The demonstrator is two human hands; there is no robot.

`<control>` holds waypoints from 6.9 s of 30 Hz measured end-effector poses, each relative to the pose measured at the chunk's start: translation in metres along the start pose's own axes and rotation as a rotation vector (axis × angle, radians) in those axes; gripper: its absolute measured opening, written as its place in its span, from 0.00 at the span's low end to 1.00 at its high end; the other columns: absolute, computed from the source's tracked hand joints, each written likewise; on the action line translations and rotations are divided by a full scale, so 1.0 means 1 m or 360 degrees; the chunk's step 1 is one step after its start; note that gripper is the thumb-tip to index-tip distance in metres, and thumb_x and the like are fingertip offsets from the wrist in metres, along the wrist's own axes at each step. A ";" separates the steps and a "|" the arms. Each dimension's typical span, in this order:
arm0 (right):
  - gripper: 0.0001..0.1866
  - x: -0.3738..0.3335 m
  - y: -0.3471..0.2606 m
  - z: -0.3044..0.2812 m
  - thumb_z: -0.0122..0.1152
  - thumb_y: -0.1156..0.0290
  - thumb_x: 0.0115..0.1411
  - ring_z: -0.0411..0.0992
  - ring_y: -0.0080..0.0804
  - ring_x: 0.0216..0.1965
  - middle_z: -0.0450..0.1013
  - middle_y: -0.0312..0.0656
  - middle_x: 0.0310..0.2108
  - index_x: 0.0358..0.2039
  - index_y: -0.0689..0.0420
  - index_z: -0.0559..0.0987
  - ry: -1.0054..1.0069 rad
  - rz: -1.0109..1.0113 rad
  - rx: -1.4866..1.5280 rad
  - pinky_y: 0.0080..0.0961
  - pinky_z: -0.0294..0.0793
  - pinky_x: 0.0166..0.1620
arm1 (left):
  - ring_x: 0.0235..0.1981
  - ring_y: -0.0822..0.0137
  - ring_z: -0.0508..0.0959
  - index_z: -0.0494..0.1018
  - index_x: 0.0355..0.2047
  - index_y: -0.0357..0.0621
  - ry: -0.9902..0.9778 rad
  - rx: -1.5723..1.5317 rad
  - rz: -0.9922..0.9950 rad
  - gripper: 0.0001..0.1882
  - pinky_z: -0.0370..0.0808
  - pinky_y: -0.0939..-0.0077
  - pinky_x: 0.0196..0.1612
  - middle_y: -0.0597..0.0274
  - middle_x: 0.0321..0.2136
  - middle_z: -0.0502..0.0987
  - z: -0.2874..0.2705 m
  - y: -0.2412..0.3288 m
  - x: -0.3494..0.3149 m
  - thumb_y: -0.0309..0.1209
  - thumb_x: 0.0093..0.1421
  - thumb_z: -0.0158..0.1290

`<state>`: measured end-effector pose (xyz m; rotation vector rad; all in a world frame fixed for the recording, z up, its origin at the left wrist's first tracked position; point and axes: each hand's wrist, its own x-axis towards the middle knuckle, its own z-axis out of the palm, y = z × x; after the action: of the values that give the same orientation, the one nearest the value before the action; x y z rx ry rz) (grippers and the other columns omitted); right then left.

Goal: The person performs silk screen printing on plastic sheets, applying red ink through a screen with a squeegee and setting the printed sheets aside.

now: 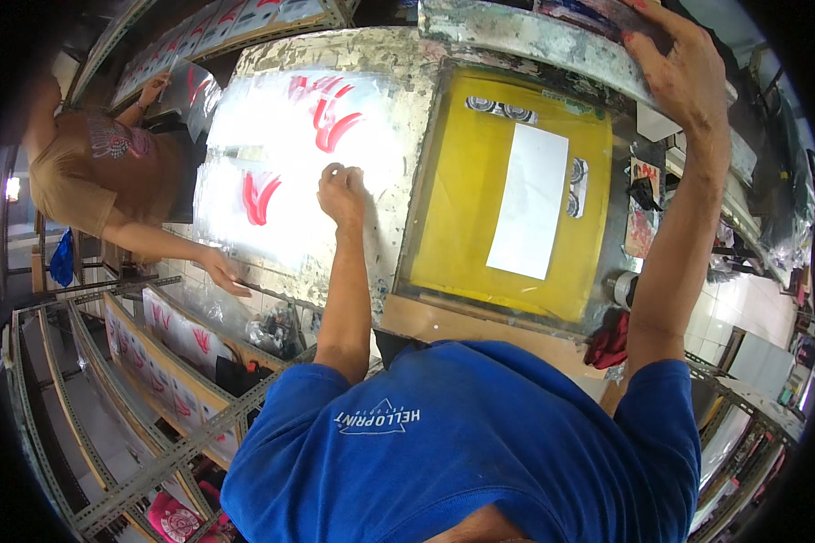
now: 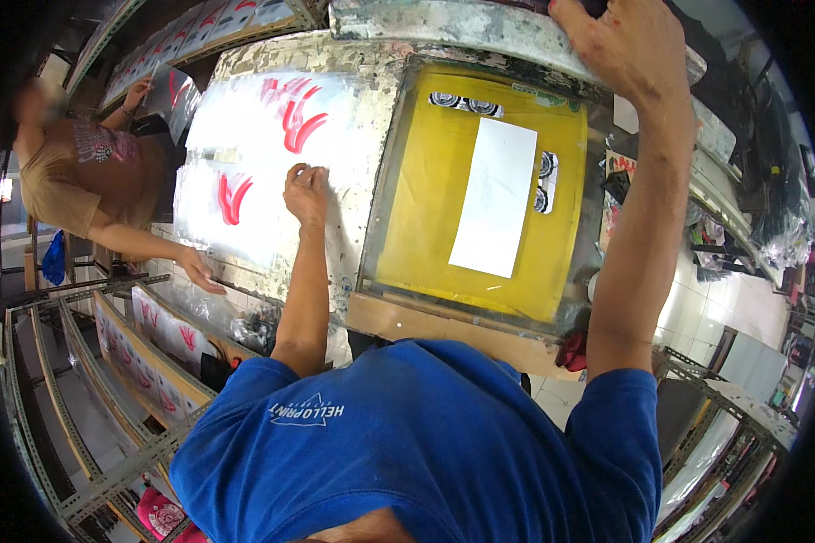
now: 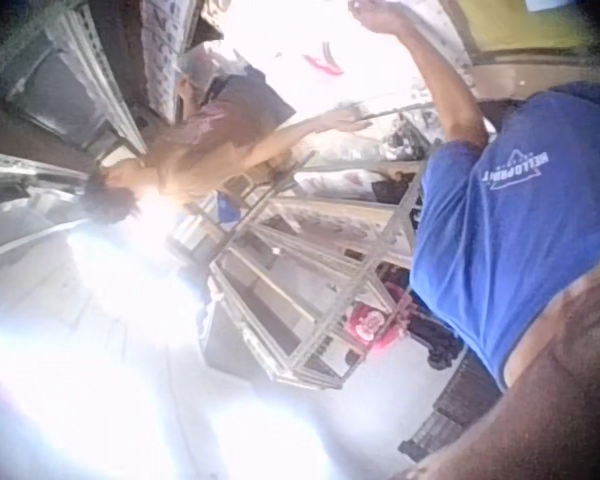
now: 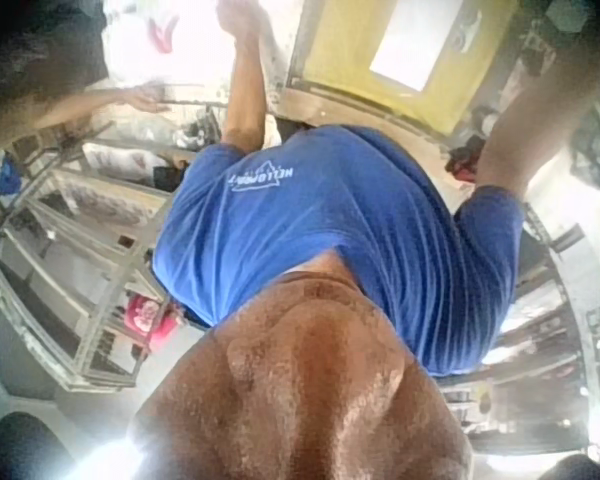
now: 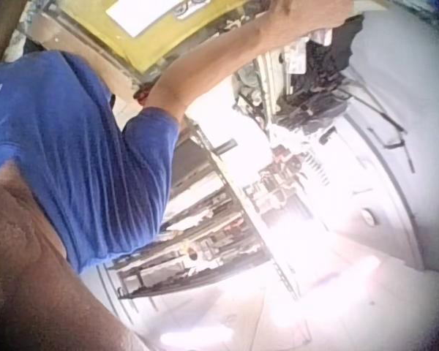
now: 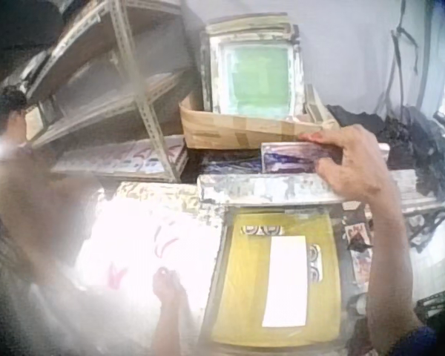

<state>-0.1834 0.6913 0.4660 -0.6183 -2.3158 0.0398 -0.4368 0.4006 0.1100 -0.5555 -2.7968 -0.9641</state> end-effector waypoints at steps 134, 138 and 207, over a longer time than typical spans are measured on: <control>0.19 0.021 0.034 -0.003 0.58 0.67 0.54 0.79 0.43 0.35 0.82 0.52 0.36 0.45 0.60 0.85 -0.0160 0.0208 0.0270 0.34 0.77 0.41 | 0.42 0.60 0.76 0.84 0.32 0.48 -0.0391 -0.0298 0.0580 0.08 0.71 0.64 0.44 0.64 0.41 0.79 0.027 0.069 -0.063 0.34 0.52 0.69; 0.19 0.024 0.039 0.002 0.59 0.66 0.55 0.79 0.43 0.35 0.82 0.52 0.36 0.45 0.60 0.85 -0.0178 0.0267 0.0253 0.34 0.77 0.41 | 0.36 0.57 0.81 0.84 0.38 0.45 -0.0519 -0.0581 0.0518 0.09 0.77 0.69 0.39 0.58 0.39 0.81 0.023 0.106 -0.064 0.30 0.57 0.66; 0.41 -0.244 0.050 0.193 0.69 0.72 0.38 0.65 0.41 0.52 0.69 0.40 0.48 0.59 0.41 0.75 -0.0666 0.0261 0.0014 0.48 0.57 0.56 | 0.62 0.44 0.60 0.76 0.52 0.37 -0.0305 -0.0446 0.0525 0.44 0.58 0.49 0.63 0.45 0.63 0.63 -0.003 0.070 -0.165 0.43 0.34 0.77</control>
<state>-0.1391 0.6554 0.1567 -0.8609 -2.6545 0.2802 -0.2572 0.3996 0.1126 -1.1607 -2.6128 -1.2892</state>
